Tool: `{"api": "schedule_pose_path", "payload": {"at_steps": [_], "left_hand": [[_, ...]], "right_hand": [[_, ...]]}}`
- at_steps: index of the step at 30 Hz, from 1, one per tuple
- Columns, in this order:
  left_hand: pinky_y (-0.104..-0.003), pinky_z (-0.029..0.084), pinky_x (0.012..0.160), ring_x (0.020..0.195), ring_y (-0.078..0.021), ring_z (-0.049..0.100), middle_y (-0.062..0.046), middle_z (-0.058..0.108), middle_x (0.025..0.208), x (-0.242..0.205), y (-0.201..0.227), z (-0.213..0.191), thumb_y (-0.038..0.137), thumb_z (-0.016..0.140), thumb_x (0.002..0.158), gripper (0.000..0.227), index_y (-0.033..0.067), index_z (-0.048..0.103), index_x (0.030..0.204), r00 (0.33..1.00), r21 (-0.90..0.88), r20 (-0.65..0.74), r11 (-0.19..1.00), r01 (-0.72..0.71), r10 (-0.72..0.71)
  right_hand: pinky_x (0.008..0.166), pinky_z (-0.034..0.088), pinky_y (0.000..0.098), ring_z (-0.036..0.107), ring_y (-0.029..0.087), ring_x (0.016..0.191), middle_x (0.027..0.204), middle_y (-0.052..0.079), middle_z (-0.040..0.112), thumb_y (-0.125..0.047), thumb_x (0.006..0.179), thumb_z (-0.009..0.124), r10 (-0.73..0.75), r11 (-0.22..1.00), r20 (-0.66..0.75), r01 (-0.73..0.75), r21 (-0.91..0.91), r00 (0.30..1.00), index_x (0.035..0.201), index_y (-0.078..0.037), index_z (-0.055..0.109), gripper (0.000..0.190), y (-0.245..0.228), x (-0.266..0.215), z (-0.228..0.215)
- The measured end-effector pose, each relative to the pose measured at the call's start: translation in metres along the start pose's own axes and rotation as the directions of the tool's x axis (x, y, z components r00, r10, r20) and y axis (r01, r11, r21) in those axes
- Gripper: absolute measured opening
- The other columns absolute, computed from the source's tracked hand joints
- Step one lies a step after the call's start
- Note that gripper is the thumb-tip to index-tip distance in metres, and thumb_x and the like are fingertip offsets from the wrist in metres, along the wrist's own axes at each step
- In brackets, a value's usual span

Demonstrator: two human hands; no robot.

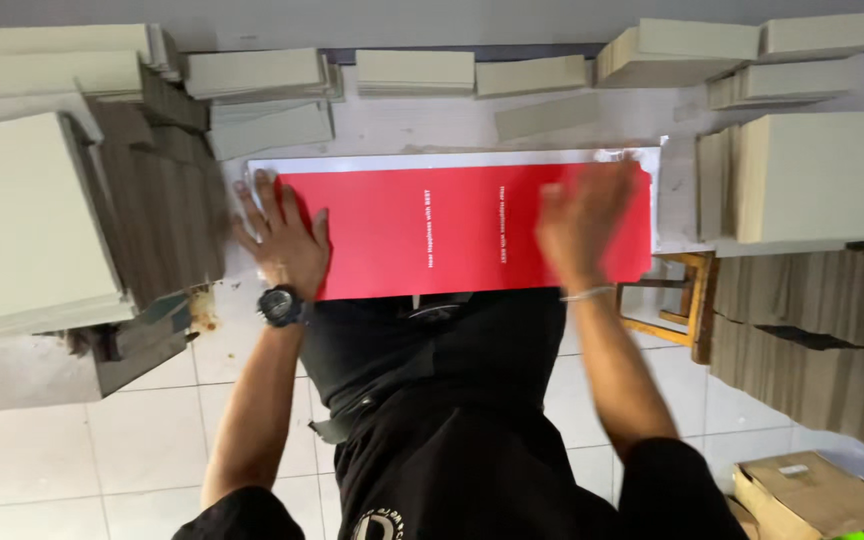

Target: The person assembles books by placing a red cover over a stack of pages, then inserting a white board with cutouts, and finally adding two beige boards. This process is repeated multiple times on a workbench.

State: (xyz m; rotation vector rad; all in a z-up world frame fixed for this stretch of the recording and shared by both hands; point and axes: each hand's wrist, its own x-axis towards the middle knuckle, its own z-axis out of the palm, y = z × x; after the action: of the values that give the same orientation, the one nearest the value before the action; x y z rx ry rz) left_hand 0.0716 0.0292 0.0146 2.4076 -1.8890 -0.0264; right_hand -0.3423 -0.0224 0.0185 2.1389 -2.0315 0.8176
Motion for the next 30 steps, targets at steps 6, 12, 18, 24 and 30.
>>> {"api": "schedule_pose_path", "payload": {"at_steps": [6, 12, 18, 24, 30], "left_hand": [[-0.062, 0.023, 0.124, 0.163, -0.0494, 0.016, -0.023, 0.029, 0.178, -0.003, -0.011, 0.028, 0.040, 0.047, 0.117, 0.055, 0.0052, 0.054, 0.159, 0.977, -0.016, -0.204, 0.998, -0.062, 0.057], [-0.059, 0.021, 0.124, 0.164, -0.0466, 0.014, -0.018, 0.029, 0.179, -0.002, -0.013, 0.035, 0.036, 0.040, 0.118, 0.050, 0.0100, 0.056, 0.158, 0.977, -0.010, -0.211, 1.000, -0.028, 0.025], [-0.064, 0.020, 0.122, 0.161, -0.0499, 0.021, -0.021, 0.038, 0.174, -0.004, -0.011, 0.031, 0.032, 0.038, 0.119, 0.048, 0.0072, 0.061, 0.152, 0.953, 0.012, -0.294, 0.997, -0.079, 0.079], [-0.066, 0.021, 0.122, 0.161, -0.0486, 0.024, -0.019, 0.043, 0.173, -0.003, -0.015, 0.039, 0.032, 0.043, 0.117, 0.048, 0.0062, 0.064, 0.151, 0.929, 0.025, -0.362, 0.997, -0.076, 0.079], [-0.061, 0.029, 0.116, 0.159, -0.0476, 0.029, -0.017, 0.049, 0.168, -0.004, -0.008, 0.033, 0.017, 0.062, 0.104, 0.038, 0.0134, 0.070, 0.142, 0.895, 0.017, -0.436, 0.995, -0.099, 0.096]], "right_hand": [[0.132, 0.017, 0.0673, 0.031, 0.049, 0.162, 0.169, 0.034, 0.042, -0.032, 0.102, 0.074, -0.319, 0.926, 0.273, 0.238, 0.293, 0.908, 0.161, 0.006, 0.047, 0.075, -0.218, -0.036, 0.087], [0.137, 0.013, 0.0613, 0.030, 0.036, 0.166, 0.176, 0.020, 0.038, -0.049, 0.107, 0.060, -0.318, 0.939, 0.270, 0.263, 0.221, 0.909, 0.166, -0.004, 0.044, 0.076, -0.235, -0.055, 0.116], [0.126, 0.028, 0.0636, 0.047, 0.052, 0.151, 0.157, 0.038, 0.053, -0.030, 0.098, 0.082, -0.190, 0.980, 0.312, 0.160, 0.121, 0.931, 0.157, 0.009, 0.052, 0.077, -0.022, -0.018, 0.046], [0.130, 0.017, 0.0659, 0.022, 0.054, 0.161, 0.175, 0.037, 0.022, -0.032, 0.113, 0.065, -0.026, 0.993, 0.228, 0.052, -0.106, 0.973, 0.168, 0.012, 0.036, 0.076, 0.137, -0.016, 0.015], [0.125, 0.027, 0.0697, 0.034, 0.060, 0.154, 0.165, 0.041, 0.037, -0.017, 0.095, 0.085, -0.037, 0.998, 0.086, 0.033, 0.050, 0.996, 0.162, 0.008, 0.048, 0.080, 0.003, -0.021, 0.037]]}}
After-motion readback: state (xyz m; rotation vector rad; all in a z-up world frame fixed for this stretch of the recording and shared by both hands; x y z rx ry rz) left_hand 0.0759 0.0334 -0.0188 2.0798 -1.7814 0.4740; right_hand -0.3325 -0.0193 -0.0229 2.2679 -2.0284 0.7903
